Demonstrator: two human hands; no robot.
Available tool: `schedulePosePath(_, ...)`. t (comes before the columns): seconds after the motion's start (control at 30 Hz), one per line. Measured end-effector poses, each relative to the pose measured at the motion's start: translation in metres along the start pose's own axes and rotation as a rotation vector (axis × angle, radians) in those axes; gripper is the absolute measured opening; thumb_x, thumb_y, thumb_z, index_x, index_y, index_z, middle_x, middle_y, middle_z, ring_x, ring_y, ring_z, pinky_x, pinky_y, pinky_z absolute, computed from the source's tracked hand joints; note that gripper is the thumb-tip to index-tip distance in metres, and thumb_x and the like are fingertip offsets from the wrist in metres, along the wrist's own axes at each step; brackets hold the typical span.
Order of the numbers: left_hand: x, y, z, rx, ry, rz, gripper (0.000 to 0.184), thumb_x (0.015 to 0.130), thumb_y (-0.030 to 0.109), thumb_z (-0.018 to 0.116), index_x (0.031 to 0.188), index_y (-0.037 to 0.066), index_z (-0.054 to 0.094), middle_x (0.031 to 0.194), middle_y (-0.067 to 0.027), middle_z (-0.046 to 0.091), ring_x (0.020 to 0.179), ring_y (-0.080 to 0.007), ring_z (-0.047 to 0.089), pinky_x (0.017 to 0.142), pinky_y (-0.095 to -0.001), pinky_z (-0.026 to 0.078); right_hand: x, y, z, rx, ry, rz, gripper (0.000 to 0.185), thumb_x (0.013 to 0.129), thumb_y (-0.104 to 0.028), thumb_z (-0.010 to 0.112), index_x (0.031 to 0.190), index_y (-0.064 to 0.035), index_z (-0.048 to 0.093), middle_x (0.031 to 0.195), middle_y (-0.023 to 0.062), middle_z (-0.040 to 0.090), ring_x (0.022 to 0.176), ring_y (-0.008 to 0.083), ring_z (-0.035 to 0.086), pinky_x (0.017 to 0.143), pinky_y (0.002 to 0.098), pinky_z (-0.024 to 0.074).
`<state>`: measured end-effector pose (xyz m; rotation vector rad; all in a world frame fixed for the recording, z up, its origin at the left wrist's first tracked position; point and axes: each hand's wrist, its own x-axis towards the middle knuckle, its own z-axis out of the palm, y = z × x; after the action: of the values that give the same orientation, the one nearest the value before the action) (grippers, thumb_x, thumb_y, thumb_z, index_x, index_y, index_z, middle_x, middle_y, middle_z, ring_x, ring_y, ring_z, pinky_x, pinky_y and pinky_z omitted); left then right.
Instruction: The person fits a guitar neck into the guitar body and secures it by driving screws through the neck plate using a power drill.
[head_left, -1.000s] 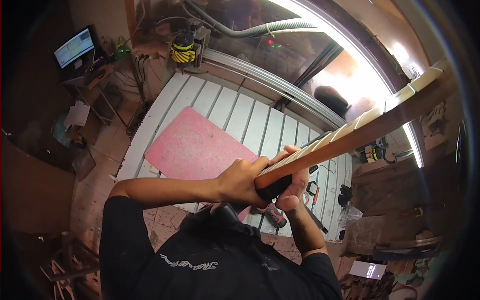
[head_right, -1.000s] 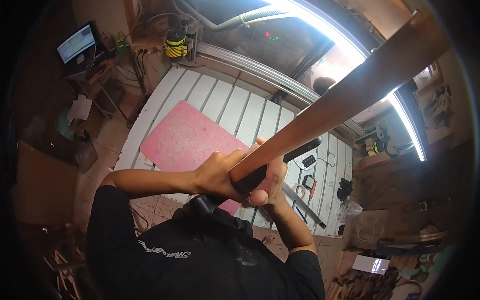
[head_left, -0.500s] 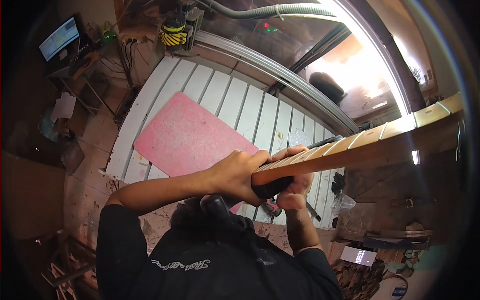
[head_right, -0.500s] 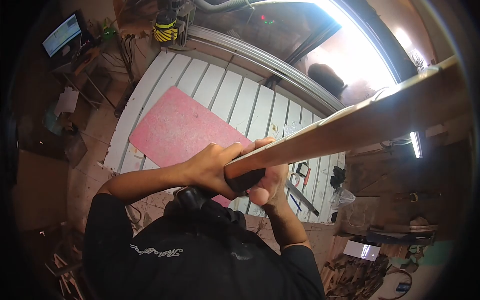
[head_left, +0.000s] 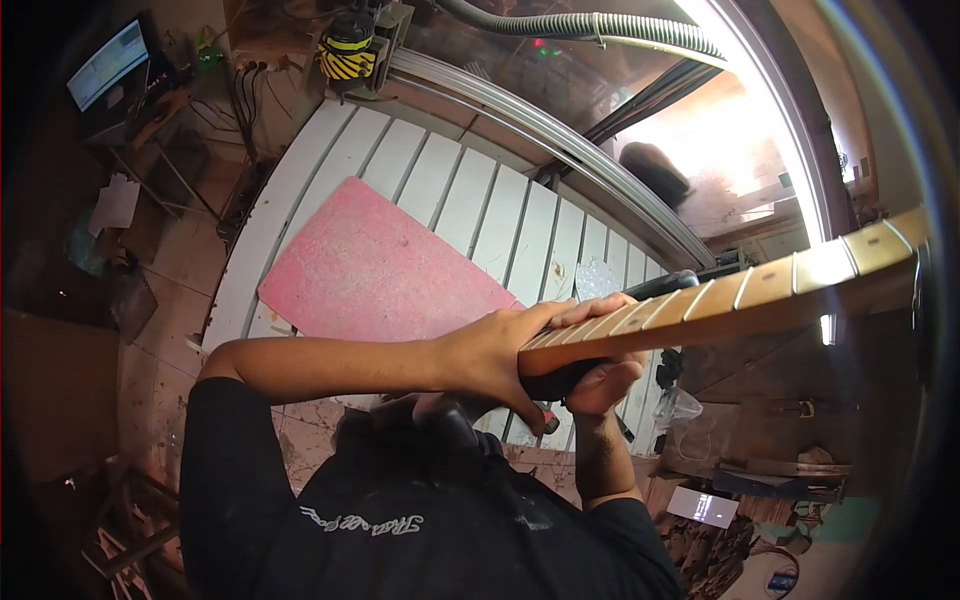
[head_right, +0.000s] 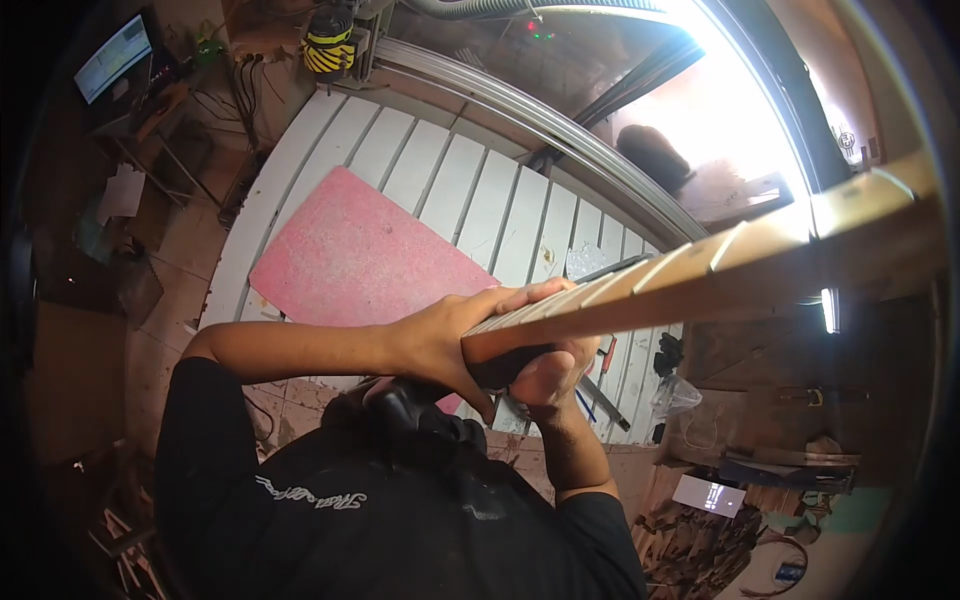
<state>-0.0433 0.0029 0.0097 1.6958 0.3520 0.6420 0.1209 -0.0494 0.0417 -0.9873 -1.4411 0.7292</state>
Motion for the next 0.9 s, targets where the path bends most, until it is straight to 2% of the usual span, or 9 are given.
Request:
schedulePosePath(0.07, 0.007, -0.004, 0.008, -0.11, 0.053, 0.125, 0.109, 0.055, 0.023, 0.095, 0.144, -0.004, 0.039, 0.113, -0.0232, 0.068, 0.103, -0.0364, 0.07, 0.09, -0.0397, 0.055, -0.005, 0.002, 0.0, 0.098, 0.041, -0.025, 0.088, 0.09, -0.083, 0.048, 0.119, 0.0008, 0.045, 0.097, 0.0128, 0.057, 0.091, 0.0229, 0.062, 0.087, 0.0414, 0.0529)
schedulePosePath(0.33, 0.002, -0.002, 0.018, -0.02, -0.004, 0.162, 0.092, 0.056, 0.015, 0.089, 0.138, -0.001, 0.05, 0.125, -0.021, 0.063, 0.114, -0.0347, 0.065, 0.097, -0.0416, 0.053, -0.021, -0.004, -0.011, 0.264, 0.027, 0.071, 0.07, 0.094, -0.069, 0.058, 0.114, -0.0025, 0.047, 0.1, 0.0128, 0.061, 0.095, 0.0223, 0.064, 0.089, 0.0416, 0.0553)
schedulePosePath(0.43, -0.001, 0.0, 0.022, 0.047, 0.076, 0.252, 0.085, 0.055, 0.013, 0.085, 0.133, -0.001, 0.053, 0.109, -0.0174, 0.069, 0.099, -0.0309, 0.072, 0.084, -0.0393, 0.058, -0.027, -0.01, -0.016, 0.173, -0.002, 0.062, 0.071, 0.097, -0.066, 0.056, 0.121, -0.0002, 0.049, 0.109, 0.0156, 0.064, 0.101, 0.024, 0.065, 0.091, 0.0415, 0.055)
schedulePosePath(0.53, -0.002, 0.007, 0.023, -0.057, 0.034, 0.122, 0.093, 0.056, 0.013, 0.086, 0.14, -0.002, 0.051, 0.117, -0.0171, 0.068, 0.103, -0.028, 0.071, 0.088, -0.0384, 0.057, -0.032, -0.016, -0.019, -0.115, -0.009, -0.123, 0.07, 0.102, -0.064, 0.046, 0.127, 0.0014, 0.051, 0.118, 0.0209, 0.065, 0.111, 0.0281, 0.064, 0.095, 0.0432, 0.0539)
schedulePosePath(0.67, 0.001, -0.003, 0.023, 0.024, 0.016, 0.231, 0.107, 0.057, 0.013, 0.087, 0.152, -0.002, 0.04, 0.127, -0.0191, 0.064, 0.111, -0.0278, 0.067, 0.096, -0.0372, 0.053, -0.07, 0.042, -0.074, -0.37, 0.402, -0.931, 0.082, 0.102, -0.073, 0.023, 0.124, 0.0018, 0.048, 0.124, 0.0225, 0.056, 0.111, 0.0349, 0.061, 0.104, 0.0484, 0.0479)
schedulePosePath(0.7, 0.001, -0.001, 0.022, 0.036, -0.037, 0.191, 0.113, 0.058, 0.013, 0.089, 0.155, -0.003, 0.034, 0.131, -0.0212, 0.062, 0.116, -0.0301, 0.065, 0.101, -0.0376, 0.051, -0.101, 0.073, -0.091, -0.435, 0.482, -0.731, 0.052, 0.107, -0.05, 0.04, 0.122, -0.0004, 0.048, 0.118, 0.0196, 0.057, 0.113, 0.0349, 0.059, 0.107, 0.0501, 0.0452)
schedulePosePath(0.73, 0.0, 0.001, 0.021, 0.048, -0.046, 0.189, 0.113, 0.058, 0.013, 0.089, 0.155, -0.003, 0.034, 0.131, -0.0212, 0.062, 0.116, -0.0301, 0.065, 0.101, -0.0376, 0.051, -0.145, 0.104, -0.117, -0.542, 0.408, -0.343, 0.042, 0.093, -0.02, 0.059, 0.128, -0.0008, 0.046, 0.122, 0.021, 0.055, 0.115, 0.0352, 0.057, 0.109, 0.0508, 0.0438)
schedulePosePath(0.8, 0.0, 0.007, 0.02, 0.041, -0.037, 0.089, 0.111, 0.06, 0.013, 0.089, 0.155, -0.002, 0.035, 0.132, -0.0196, 0.062, 0.116, -0.0271, 0.064, 0.101, -0.0364, 0.051, -0.188, 0.14, -0.145, -0.888, -0.055, 0.194, 0.063, 0.083, -0.017, 0.068, 0.137, 0.0013, 0.043, 0.134, 0.0268, 0.05, 0.124, 0.041, 0.053, 0.107, 0.0523, 0.0456)
schedulePosePath(0.9, 0.001, 0.009, 0.023, -0.002, -0.029, 0.036, 0.109, 0.062, 0.012, 0.088, 0.156, -0.001, 0.034, 0.131, -0.0193, 0.062, 0.115, -0.0245, 0.063, 0.1, -0.0355, 0.051, -0.25, 0.196, -0.154, -0.992, -0.428, 0.464, 0.081, 0.07, -0.008, 0.074, 0.145, -0.0023, 0.043, 0.143, 0.031, 0.049, 0.132, 0.0501, 0.048, 0.107, 0.054, 0.0445)
